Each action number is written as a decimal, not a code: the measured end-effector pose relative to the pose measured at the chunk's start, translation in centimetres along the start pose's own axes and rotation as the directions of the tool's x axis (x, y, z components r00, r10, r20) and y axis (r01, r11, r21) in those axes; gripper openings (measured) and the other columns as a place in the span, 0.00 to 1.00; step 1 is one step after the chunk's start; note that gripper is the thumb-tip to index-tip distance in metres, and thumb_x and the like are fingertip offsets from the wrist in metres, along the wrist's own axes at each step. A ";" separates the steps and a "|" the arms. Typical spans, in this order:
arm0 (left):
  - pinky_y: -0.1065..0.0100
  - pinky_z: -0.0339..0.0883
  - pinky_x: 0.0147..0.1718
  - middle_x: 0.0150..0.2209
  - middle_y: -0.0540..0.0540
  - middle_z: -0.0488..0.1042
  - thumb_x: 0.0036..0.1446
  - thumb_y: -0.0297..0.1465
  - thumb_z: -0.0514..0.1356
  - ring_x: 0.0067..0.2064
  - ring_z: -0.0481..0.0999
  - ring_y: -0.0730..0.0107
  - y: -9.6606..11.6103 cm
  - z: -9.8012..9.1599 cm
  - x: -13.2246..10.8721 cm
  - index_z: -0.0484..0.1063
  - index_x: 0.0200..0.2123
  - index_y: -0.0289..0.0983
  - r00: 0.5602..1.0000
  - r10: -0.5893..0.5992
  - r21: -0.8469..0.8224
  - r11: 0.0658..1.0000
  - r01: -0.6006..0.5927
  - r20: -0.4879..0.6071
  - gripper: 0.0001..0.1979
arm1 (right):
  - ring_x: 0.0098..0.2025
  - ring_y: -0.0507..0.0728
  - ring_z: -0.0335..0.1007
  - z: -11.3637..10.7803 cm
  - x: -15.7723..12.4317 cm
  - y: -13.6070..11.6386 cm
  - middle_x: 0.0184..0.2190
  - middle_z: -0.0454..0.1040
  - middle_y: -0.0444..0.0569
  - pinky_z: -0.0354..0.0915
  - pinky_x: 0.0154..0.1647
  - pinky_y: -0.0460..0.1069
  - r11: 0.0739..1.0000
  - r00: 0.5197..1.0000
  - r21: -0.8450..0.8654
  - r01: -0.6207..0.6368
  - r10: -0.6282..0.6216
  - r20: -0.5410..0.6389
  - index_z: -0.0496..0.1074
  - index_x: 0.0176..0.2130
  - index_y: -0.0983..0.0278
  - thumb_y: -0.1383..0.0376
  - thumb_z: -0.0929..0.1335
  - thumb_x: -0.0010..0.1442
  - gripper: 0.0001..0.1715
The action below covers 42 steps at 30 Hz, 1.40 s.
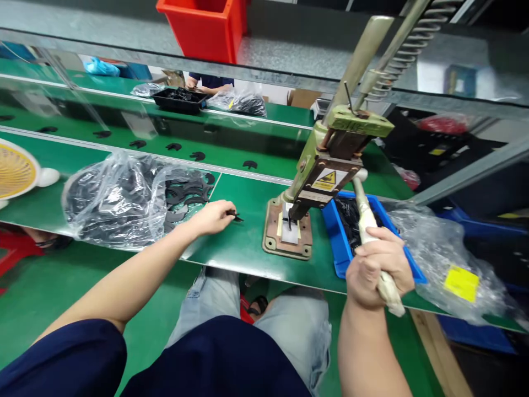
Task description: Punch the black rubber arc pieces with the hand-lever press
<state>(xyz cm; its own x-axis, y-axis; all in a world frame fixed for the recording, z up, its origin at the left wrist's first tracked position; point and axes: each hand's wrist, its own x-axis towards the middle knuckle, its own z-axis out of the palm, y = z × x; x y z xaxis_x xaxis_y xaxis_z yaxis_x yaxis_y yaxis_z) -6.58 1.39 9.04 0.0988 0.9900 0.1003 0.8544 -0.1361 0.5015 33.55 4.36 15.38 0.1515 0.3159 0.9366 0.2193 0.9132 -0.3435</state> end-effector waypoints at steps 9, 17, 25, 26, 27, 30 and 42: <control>0.70 0.68 0.31 0.30 0.51 0.78 0.65 0.38 0.65 0.30 0.77 0.69 5.6 8.5 3.8 0.73 0.37 0.39 0.977 -0.200 -0.511 0.834 0.209 0.072 0.09 | 0.41 0.62 0.79 -0.6 -0.1 -0.4 0.25 0.72 0.42 0.70 0.59 0.70 1.000 0.998 -0.013 -0.011 0.012 0.060 0.70 0.28 0.59 0.55 0.72 0.67 0.18; 0.76 0.61 0.20 0.20 0.53 0.75 0.70 0.39 0.66 0.18 0.73 0.75 8.4 6.8 6.7 0.67 0.38 0.38 0.961 -0.179 -0.743 0.609 0.276 0.210 0.14 | 0.39 0.61 0.78 0.1 -0.2 -0.2 0.24 0.70 0.42 0.70 0.55 0.69 1.000 1.000 -0.013 0.003 -0.003 0.002 0.67 0.27 0.59 0.53 0.71 0.67 0.21; 0.77 0.64 0.19 0.19 0.51 0.75 0.68 0.40 0.69 0.17 0.75 0.74 10.0 8.0 8.9 0.67 0.34 0.37 0.941 -0.161 -0.721 0.608 0.332 0.298 0.17 | 0.42 0.62 0.79 -0.4 -0.2 -0.8 0.25 0.69 0.44 0.71 0.57 0.70 0.999 0.998 -0.038 -0.012 0.014 0.062 0.67 0.28 0.59 0.54 0.70 0.68 0.19; 0.77 0.65 0.19 0.19 0.51 0.76 0.68 0.40 0.69 0.18 0.75 0.74 9.9 8.0 9.0 0.66 0.34 0.38 0.939 -0.161 -0.714 0.614 0.336 0.303 0.18 | 0.42 0.62 0.78 -0.3 -0.2 -0.8 0.25 0.69 0.44 0.71 0.57 0.70 0.999 0.998 -0.031 -0.010 0.012 0.059 0.67 0.28 0.59 0.55 0.70 0.68 0.19; 0.77 0.65 0.19 0.19 0.51 0.76 0.69 0.39 0.69 0.18 0.76 0.73 9.9 8.0 9.0 0.66 0.34 0.38 0.937 -0.164 -0.707 0.620 0.341 0.308 0.18 | 0.42 0.62 0.78 -0.2 -0.2 -0.8 0.25 0.69 0.43 0.70 0.58 0.70 1.000 0.999 -0.022 -0.009 0.010 0.052 0.67 0.29 0.58 0.55 0.70 0.68 0.18; 0.77 0.66 0.19 0.18 0.51 0.76 0.69 0.40 0.68 0.19 0.77 0.72 9.8 8.0 9.2 0.64 0.33 0.39 0.925 -0.185 -0.684 0.629 0.370 0.331 0.18 | 0.41 0.62 0.77 0.0 -0.2 -0.8 0.24 0.68 0.43 0.69 0.58 0.71 1.000 1.000 0.002 -0.006 0.006 0.023 0.67 0.29 0.58 0.55 0.70 0.68 0.18; 0.76 0.68 0.20 0.18 0.51 0.73 0.66 0.41 0.70 0.18 0.75 0.73 10.3 7.6 10.2 0.67 0.34 0.38 0.810 -0.294 -0.596 0.560 0.576 0.507 0.18 | 0.37 0.61 0.76 0.4 0.2 -0.8 0.22 0.68 0.42 0.71 0.54 0.69 1.000 1.000 -0.005 0.012 -0.012 -0.011 0.65 0.25 0.59 0.55 0.71 0.66 0.22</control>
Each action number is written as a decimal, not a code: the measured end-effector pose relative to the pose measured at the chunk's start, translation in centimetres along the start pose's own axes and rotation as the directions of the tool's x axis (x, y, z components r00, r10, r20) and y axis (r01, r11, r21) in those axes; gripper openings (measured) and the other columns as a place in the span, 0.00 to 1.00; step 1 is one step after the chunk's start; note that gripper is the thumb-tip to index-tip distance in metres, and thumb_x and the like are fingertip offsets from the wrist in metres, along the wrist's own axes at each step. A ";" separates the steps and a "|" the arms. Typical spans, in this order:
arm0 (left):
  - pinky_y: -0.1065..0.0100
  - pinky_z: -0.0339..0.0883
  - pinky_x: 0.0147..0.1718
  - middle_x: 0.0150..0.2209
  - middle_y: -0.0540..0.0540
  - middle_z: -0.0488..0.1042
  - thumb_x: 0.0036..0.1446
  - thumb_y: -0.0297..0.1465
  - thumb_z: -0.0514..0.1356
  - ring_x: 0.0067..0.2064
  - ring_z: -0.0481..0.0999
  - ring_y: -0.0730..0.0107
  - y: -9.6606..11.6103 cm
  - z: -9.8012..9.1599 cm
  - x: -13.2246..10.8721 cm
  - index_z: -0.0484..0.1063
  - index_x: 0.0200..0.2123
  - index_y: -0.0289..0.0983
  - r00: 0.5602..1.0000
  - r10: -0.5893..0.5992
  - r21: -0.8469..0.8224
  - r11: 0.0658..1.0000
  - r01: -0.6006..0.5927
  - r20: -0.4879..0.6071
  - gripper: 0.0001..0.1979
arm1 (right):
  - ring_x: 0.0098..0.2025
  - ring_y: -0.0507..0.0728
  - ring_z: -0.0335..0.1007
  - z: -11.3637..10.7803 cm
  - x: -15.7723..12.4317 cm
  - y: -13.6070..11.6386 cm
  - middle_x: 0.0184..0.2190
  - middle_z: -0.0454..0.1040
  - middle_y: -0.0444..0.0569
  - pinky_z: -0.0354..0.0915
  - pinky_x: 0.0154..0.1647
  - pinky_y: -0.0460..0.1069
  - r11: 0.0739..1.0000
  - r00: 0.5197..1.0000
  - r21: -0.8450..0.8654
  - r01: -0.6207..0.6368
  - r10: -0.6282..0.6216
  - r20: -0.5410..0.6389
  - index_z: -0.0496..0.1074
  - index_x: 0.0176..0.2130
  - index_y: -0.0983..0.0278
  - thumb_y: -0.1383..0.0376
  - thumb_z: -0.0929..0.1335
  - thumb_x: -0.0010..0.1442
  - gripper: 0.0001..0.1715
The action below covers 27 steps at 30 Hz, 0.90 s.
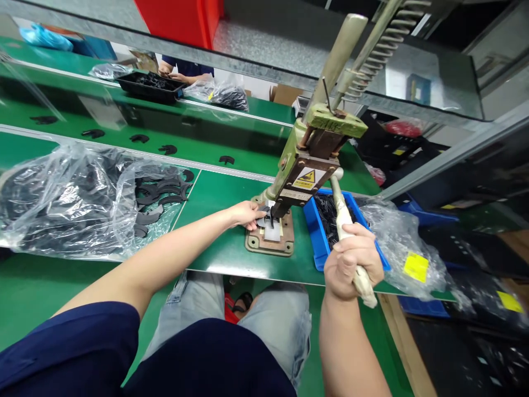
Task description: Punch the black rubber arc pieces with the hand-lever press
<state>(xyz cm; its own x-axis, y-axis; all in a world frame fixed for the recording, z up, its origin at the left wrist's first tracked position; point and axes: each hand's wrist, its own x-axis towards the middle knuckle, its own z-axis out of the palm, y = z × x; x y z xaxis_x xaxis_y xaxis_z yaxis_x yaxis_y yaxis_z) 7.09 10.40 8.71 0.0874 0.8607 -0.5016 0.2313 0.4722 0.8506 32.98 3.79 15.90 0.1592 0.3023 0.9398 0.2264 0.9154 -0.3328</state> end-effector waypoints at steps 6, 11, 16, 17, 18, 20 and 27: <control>0.78 0.67 0.19 0.19 0.51 0.75 0.68 0.39 0.69 0.17 0.74 0.75 0.0 0.4 -0.1 0.71 0.38 0.37 1.000 -0.005 -0.026 1.000 0.005 -0.002 0.14 | 0.37 0.56 0.75 2.6 9.0 0.4 0.30 0.70 0.43 0.74 0.53 0.60 0.975 0.998 0.222 0.027 -0.011 -0.069 0.74 0.38 0.59 0.59 0.74 0.65 0.08; 0.78 0.69 0.20 0.19 0.51 0.75 0.67 0.42 0.69 0.18 0.76 0.73 -0.2 1.0 -0.8 0.70 0.38 0.36 0.999 0.030 -0.125 0.992 -0.033 -0.025 0.17 | 0.56 0.60 0.78 3.3 14.8 1.5 0.51 0.77 0.56 0.71 0.61 0.58 0.980 0.986 0.189 -0.069 0.037 0.165 0.71 0.62 0.62 0.55 0.74 0.67 0.28; 0.77 0.72 0.22 0.20 0.50 0.76 0.67 0.44 0.70 0.20 0.78 0.72 -0.4 0.3 -1.9 0.66 0.35 0.37 0.997 0.076 -0.210 0.975 -0.071 0.017 0.20 | 0.68 0.63 0.68 0.4 8.9 1.0 0.66 0.68 0.58 0.66 0.68 0.59 0.990 0.993 -0.090 -0.111 0.114 0.024 0.64 0.69 0.59 0.54 0.74 0.66 0.38; 0.77 0.72 0.22 0.20 0.51 0.75 0.66 0.44 0.70 0.20 0.78 0.73 -0.5 0.0 -2.3 0.66 0.35 0.38 0.996 0.091 -0.231 0.969 -0.084 0.024 0.20 | 0.66 0.61 0.70 -0.2 6.9 0.9 0.64 0.69 0.56 0.66 0.68 0.59 0.979 0.988 -0.132 -0.153 0.153 -0.015 0.65 0.68 0.59 0.55 0.74 0.65 0.37; 0.77 0.72 0.21 0.20 0.51 0.75 0.66 0.44 0.71 0.20 0.78 0.73 -0.6 -0.4 -2.8 0.65 0.35 0.38 0.993 0.112 -0.254 0.962 -0.101 0.029 0.21 | 0.62 0.59 0.71 -0.7 4.9 0.8 0.61 0.71 0.55 0.67 0.67 0.59 0.965 0.979 -0.160 -0.205 0.203 -0.029 0.66 0.66 0.59 0.56 0.74 0.65 0.35; 0.77 0.72 0.21 0.21 0.52 0.76 0.63 0.46 0.73 0.20 0.78 0.73 -1.0 -1.0 -4.4 0.64 0.34 0.38 0.984 0.172 -0.294 0.943 -0.154 0.039 0.24 | 0.53 0.55 0.75 -0.9 0.9 0.7 0.52 0.76 0.52 0.72 0.59 0.56 0.940 0.951 -0.168 -0.296 0.306 0.043 0.71 0.59 0.61 0.58 0.74 0.66 0.25; 0.75 0.70 0.19 0.21 0.51 0.76 0.57 0.55 0.72 0.22 0.80 0.69 -1.7 -0.5 -11.8 0.65 0.34 0.39 0.921 0.378 -0.267 0.901 -0.342 0.095 0.29 | 0.39 0.56 0.82 3.4 -7.9 -0.7 0.40 0.83 0.54 0.79 0.40 0.50 0.833 0.713 -0.082 -0.548 0.516 0.475 0.76 0.50 0.63 0.51 0.74 0.66 0.21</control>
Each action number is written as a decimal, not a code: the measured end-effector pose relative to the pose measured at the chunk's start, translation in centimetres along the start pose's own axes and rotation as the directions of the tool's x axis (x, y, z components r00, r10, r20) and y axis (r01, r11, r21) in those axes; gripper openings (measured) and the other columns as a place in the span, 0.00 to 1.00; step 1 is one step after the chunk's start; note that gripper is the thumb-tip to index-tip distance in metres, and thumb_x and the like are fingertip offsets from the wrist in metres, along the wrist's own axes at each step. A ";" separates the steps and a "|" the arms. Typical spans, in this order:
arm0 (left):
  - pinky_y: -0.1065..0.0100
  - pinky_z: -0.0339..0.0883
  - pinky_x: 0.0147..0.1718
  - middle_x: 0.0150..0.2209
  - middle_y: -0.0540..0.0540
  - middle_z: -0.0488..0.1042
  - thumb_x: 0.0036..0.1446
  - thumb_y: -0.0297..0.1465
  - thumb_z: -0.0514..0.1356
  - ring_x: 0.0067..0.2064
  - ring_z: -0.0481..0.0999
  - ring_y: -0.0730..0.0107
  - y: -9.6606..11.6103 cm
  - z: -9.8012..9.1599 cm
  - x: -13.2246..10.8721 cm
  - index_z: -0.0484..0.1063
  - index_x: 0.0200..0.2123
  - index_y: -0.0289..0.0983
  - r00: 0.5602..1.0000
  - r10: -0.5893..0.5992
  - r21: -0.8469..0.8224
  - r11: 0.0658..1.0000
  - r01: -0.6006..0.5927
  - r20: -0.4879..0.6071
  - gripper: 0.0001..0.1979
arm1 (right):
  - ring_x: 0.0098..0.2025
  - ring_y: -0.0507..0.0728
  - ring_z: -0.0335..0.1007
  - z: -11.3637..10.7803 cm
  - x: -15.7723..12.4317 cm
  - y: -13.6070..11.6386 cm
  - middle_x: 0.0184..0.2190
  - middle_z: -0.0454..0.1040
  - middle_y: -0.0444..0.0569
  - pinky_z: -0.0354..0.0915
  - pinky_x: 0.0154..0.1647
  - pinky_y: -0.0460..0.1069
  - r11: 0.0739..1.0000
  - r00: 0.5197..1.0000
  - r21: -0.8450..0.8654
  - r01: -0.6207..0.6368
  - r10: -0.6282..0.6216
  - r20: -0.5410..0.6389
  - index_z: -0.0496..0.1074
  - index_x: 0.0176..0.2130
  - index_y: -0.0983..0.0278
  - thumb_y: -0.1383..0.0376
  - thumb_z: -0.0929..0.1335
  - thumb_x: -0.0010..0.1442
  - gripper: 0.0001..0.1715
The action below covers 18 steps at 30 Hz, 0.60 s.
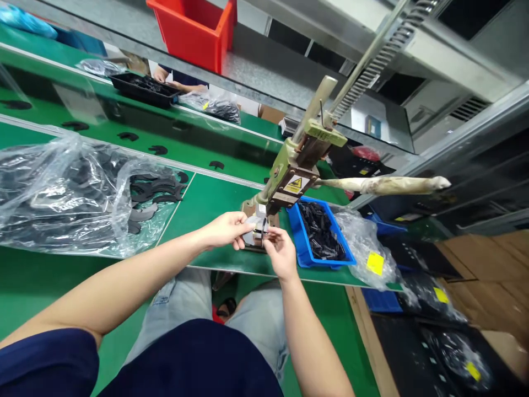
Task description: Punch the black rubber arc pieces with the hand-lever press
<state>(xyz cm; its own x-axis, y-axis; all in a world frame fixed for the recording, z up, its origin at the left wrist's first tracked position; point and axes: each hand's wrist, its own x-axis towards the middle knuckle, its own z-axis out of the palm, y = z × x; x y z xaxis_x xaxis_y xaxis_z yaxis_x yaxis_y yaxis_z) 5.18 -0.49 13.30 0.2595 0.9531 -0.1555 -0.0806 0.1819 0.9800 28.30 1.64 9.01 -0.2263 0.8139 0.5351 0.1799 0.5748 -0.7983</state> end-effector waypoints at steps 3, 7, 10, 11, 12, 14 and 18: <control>0.75 0.70 0.18 0.20 0.52 0.75 0.58 0.54 0.72 0.21 0.79 0.69 0.9 1.1 -1.7 0.65 0.32 0.39 1.000 0.003 0.038 0.999 -0.003 0.002 0.28 | 0.36 0.55 0.81 2.3 -0.5 -0.5 0.41 0.83 0.53 0.79 0.37 0.50 0.996 0.998 0.071 -0.057 0.054 0.040 0.76 0.46 0.63 0.50 0.73 0.67 0.20; 0.75 0.68 0.17 0.20 0.52 0.75 0.59 0.52 0.71 0.19 0.78 0.69 1.4 1.7 -2.7 0.65 0.32 0.40 1.000 -0.001 0.067 0.998 0.002 -0.016 0.26 | 0.34 0.54 0.78 3.4 -1.0 -1.5 0.37 0.81 0.50 0.77 0.33 0.49 0.990 0.996 0.114 -0.086 0.085 0.005 0.74 0.40 0.63 0.50 0.72 0.68 0.18; 0.75 0.67 0.16 0.18 0.52 0.75 0.60 0.52 0.71 0.18 0.78 0.68 1.4 2.2 -2.9 0.65 0.33 0.40 1.000 -0.008 0.074 0.997 0.009 -0.014 0.25 | 0.32 0.53 0.77 3.3 -1.6 -1.9 0.36 0.80 0.49 0.75 0.33 0.49 0.991 0.996 0.109 -0.080 0.082 -0.020 0.74 0.42 0.62 0.52 0.71 0.69 0.16; 0.75 0.67 0.17 0.18 0.52 0.75 0.60 0.53 0.70 0.18 0.78 0.68 1.4 2.4 -2.9 0.66 0.33 0.40 1.000 -0.011 0.065 0.998 0.012 -0.010 0.25 | 0.32 0.53 0.77 3.2 -1.9 -1.9 0.36 0.80 0.49 0.75 0.33 0.49 0.992 0.997 0.099 -0.072 0.075 -0.029 0.74 0.42 0.62 0.53 0.71 0.69 0.15; 0.74 0.68 0.17 0.18 0.52 0.75 0.60 0.53 0.70 0.18 0.78 0.68 1.3 2.7 -2.9 0.66 0.34 0.40 1.000 -0.016 0.050 0.999 0.016 -0.003 0.25 | 0.33 0.53 0.77 3.1 -2.1 -1.9 0.37 0.80 0.49 0.75 0.34 0.49 0.995 0.997 0.084 -0.061 0.065 -0.036 0.74 0.42 0.62 0.54 0.71 0.69 0.14; 0.75 0.68 0.17 0.18 0.52 0.74 0.60 0.53 0.70 0.18 0.77 0.69 1.3 3.1 -2.8 0.66 0.34 0.40 0.999 -0.029 0.010 1.000 0.028 0.017 0.25 | 0.34 0.53 0.77 2.7 -2.4 -1.9 0.37 0.80 0.49 0.75 0.37 0.50 0.999 0.999 0.042 -0.034 0.035 -0.041 0.74 0.41 0.62 0.56 0.70 0.69 0.12; 0.74 0.67 0.18 0.18 0.52 0.74 0.59 0.52 0.71 0.18 0.76 0.70 1.5 2.8 -2.3 0.66 0.33 0.40 0.997 -0.055 0.028 0.998 0.054 0.052 0.25 | 0.37 0.55 0.78 1.0 -2.0 -2.0 0.37 0.81 0.49 0.74 0.40 0.51 0.995 0.998 -0.082 0.054 -0.052 0.028 0.75 0.44 0.61 0.59 0.68 0.71 0.09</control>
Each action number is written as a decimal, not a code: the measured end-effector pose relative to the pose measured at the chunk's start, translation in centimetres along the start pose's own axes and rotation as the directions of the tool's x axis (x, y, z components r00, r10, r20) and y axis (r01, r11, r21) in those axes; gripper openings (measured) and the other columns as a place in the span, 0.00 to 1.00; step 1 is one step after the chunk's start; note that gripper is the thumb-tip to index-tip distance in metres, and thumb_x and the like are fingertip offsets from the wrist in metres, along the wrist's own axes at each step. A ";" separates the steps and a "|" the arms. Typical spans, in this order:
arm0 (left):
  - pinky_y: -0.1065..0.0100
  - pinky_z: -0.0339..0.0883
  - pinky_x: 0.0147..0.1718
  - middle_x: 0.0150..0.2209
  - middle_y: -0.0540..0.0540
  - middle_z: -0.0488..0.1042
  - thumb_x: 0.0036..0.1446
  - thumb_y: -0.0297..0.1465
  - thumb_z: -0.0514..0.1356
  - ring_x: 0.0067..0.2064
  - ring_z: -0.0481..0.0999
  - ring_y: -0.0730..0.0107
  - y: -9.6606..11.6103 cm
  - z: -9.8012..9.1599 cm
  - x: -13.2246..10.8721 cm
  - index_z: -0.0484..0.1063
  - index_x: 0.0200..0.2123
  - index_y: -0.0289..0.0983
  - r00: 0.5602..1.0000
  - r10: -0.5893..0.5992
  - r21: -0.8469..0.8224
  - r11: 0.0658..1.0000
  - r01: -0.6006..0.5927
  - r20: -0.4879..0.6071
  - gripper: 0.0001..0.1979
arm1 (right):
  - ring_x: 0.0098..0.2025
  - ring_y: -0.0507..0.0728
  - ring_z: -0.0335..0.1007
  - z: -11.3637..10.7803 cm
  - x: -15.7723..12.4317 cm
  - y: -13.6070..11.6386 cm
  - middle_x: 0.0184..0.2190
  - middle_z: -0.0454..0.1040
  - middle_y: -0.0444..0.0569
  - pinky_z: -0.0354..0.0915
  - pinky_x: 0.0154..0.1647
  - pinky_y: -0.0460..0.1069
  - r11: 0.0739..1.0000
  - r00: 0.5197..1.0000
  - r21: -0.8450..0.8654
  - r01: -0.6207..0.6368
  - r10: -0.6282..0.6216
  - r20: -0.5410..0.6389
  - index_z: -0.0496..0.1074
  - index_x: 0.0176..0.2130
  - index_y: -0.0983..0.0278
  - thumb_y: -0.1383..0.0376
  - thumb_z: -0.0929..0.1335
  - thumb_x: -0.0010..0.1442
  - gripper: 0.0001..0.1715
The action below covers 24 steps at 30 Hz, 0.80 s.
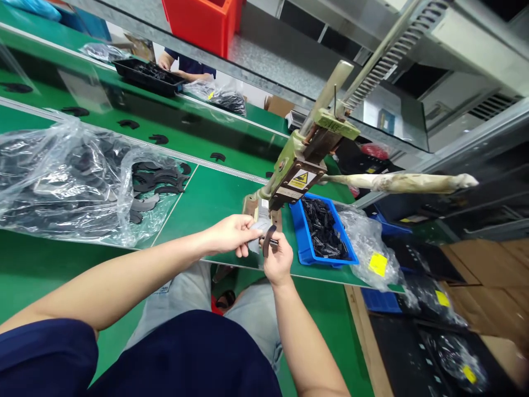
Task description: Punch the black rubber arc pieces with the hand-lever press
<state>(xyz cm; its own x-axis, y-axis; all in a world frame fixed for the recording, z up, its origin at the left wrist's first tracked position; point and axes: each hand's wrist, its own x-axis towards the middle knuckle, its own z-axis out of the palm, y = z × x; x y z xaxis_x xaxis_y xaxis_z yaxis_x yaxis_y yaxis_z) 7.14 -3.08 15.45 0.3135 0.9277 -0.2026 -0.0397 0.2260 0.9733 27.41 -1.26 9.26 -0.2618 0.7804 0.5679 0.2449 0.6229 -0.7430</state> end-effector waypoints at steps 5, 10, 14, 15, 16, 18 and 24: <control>0.69 0.70 0.24 0.25 0.51 0.76 0.62 0.49 0.69 0.25 0.77 0.68 -0.1 -1.4 0.2 0.69 0.36 0.40 0.987 0.112 0.242 0.967 -0.082 -0.111 0.20 | 0.41 0.58 0.78 -2.2 1.2 -0.7 0.39 0.83 0.51 0.73 0.46 0.55 0.974 0.976 -0.144 0.172 -0.150 0.155 0.79 0.47 0.60 0.62 0.70 0.69 0.09; 0.60 0.74 0.46 0.42 0.46 0.76 0.66 0.46 0.66 0.45 0.76 0.62 0.2 -0.8 -0.7 0.74 0.41 0.41 0.830 0.551 0.692 0.634 -0.346 -0.089 0.15 | 0.41 0.58 0.76 -2.7 1.5 -1.1 0.38 0.82 0.52 0.72 0.44 0.55 0.933 0.946 -0.221 0.285 -0.237 0.221 0.77 0.46 0.60 0.64 0.68 0.70 0.08; 0.55 0.72 0.50 0.45 0.42 0.73 0.62 0.49 0.68 0.50 0.74 0.55 0.3 0.0 -1.4 0.74 0.45 0.40 0.722 0.682 0.808 0.490 -0.329 -0.120 0.20 | 0.39 0.57 0.75 -2.9 1.6 -1.1 0.37 0.81 0.52 0.71 0.42 0.55 0.903 0.932 -0.265 0.338 -0.282 0.227 0.76 0.45 0.60 0.65 0.67 0.71 0.07; 0.54 0.71 0.51 0.47 0.41 0.72 0.61 0.50 0.69 0.51 0.73 0.54 0.3 0.0 -1.5 0.74 0.47 0.40 0.683 0.717 0.832 0.459 -0.311 -0.140 0.22 | 0.39 0.57 0.75 -3.0 1.6 -1.1 0.37 0.81 0.52 0.70 0.42 0.54 0.896 0.930 -0.276 0.347 -0.290 0.227 0.76 0.46 0.60 0.65 0.67 0.70 0.07; 0.52 0.70 0.52 0.48 0.40 0.72 0.61 0.50 0.70 0.52 0.72 0.52 0.3 0.0 -1.5 0.75 0.47 0.40 0.657 0.741 0.855 0.424 -0.300 -0.137 0.22 | 0.39 0.58 0.75 -3.1 1.6 -1.0 0.37 0.81 0.52 0.70 0.42 0.54 0.890 0.928 -0.287 0.355 -0.297 0.227 0.76 0.46 0.60 0.65 0.67 0.70 0.07; 0.51 0.69 0.53 0.48 0.40 0.73 0.63 0.49 0.68 0.51 0.72 0.52 0.1 -0.1 -1.6 0.76 0.45 0.41 0.667 0.742 0.884 0.354 -0.305 -0.067 0.19 | 0.39 0.58 0.75 -3.3 1.7 -0.9 0.37 0.81 0.52 0.70 0.42 0.54 0.879 0.924 -0.306 0.366 -0.305 0.229 0.76 0.46 0.61 0.65 0.68 0.70 0.07; 0.50 0.69 0.54 0.50 0.39 0.75 0.72 0.46 0.60 0.53 0.73 0.52 -0.7 -0.7 -0.9 0.77 0.51 0.40 0.766 0.642 0.869 0.388 -0.306 -0.017 0.17 | 0.40 0.58 0.76 -3.4 1.4 -0.9 0.38 0.81 0.52 0.70 0.42 0.54 0.867 0.921 -0.327 0.376 -0.312 0.232 0.76 0.47 0.61 0.65 0.68 0.70 0.08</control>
<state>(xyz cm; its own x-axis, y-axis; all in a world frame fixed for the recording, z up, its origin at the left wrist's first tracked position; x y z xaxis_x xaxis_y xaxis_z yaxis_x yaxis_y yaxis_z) 6.18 -3.86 14.91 0.1987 0.8611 0.4680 0.7133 -0.4545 0.5335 30.03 -0.49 11.95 -0.5338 0.5119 0.6730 0.4189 0.8515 -0.3154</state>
